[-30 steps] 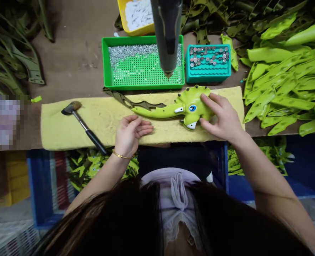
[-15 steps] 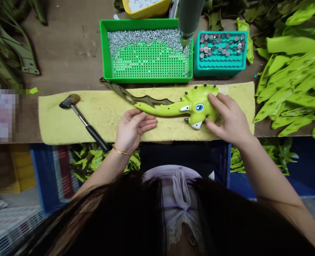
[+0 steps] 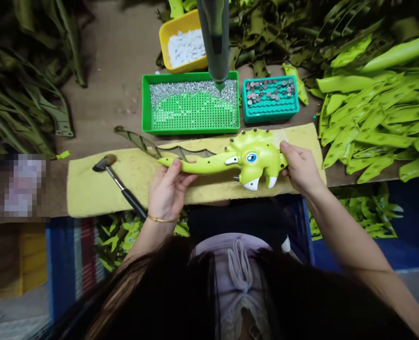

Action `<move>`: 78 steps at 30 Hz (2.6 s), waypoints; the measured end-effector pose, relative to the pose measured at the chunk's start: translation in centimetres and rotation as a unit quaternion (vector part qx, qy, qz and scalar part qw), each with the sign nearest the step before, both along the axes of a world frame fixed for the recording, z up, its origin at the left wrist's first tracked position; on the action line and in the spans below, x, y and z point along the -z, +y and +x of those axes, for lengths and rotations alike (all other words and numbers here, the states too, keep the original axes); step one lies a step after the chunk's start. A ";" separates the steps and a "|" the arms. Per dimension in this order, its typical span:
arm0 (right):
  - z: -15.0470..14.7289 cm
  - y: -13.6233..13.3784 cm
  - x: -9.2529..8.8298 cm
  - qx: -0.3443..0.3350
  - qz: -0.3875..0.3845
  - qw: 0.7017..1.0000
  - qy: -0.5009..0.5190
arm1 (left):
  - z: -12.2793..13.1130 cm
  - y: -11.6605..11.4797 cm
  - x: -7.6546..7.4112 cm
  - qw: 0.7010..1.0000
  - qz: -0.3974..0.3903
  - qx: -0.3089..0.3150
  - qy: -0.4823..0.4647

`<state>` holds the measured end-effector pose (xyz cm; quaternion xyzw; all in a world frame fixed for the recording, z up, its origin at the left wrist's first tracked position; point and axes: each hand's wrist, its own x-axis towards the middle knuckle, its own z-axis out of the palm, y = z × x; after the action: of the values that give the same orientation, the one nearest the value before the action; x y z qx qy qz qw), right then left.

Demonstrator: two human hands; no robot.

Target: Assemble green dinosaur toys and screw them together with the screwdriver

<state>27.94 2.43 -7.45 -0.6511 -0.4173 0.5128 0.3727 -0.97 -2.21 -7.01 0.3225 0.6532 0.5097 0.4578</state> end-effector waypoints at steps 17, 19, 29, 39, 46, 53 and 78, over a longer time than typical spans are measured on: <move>1.4 1.9 -1.1 -0.125 -0.042 0.954 -0.269 | 1.0 0.9 0.2 0.749 0.267 0.416 0.440; 1.6 1.5 -1.4 -0.140 0.012 0.945 -0.295 | 0.9 1.0 -0.2 0.762 0.249 0.425 0.419; 0.7 1.3 -5.1 -0.317 0.419 0.772 -0.357 | -0.6 3.7 -4.6 0.751 0.225 0.378 0.491; -7.2 1.4 -5.1 -0.333 0.501 0.701 -0.383 | 0.1 2.9 -5.2 0.708 0.357 0.304 0.528; -6.8 1.1 -5.6 -0.338 0.502 0.694 -0.389 | -1.2 3.8 -5.0 0.693 0.411 0.335 0.488; -6.7 3.5 -4.8 -0.355 0.491 0.734 -0.305 | 1.1 4.9 -4.5 0.747 0.390 0.297 0.449; 13.0 16.6 -5.6 0.004 0.226 0.806 -0.547 | 5.5 6.2 0.5 0.683 0.347 0.273 0.581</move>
<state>40.93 19.04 -1.85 -0.7228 -0.6534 -0.0385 0.2218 4.57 3.96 -7.55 0.8540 0.4474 0.2627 -0.0395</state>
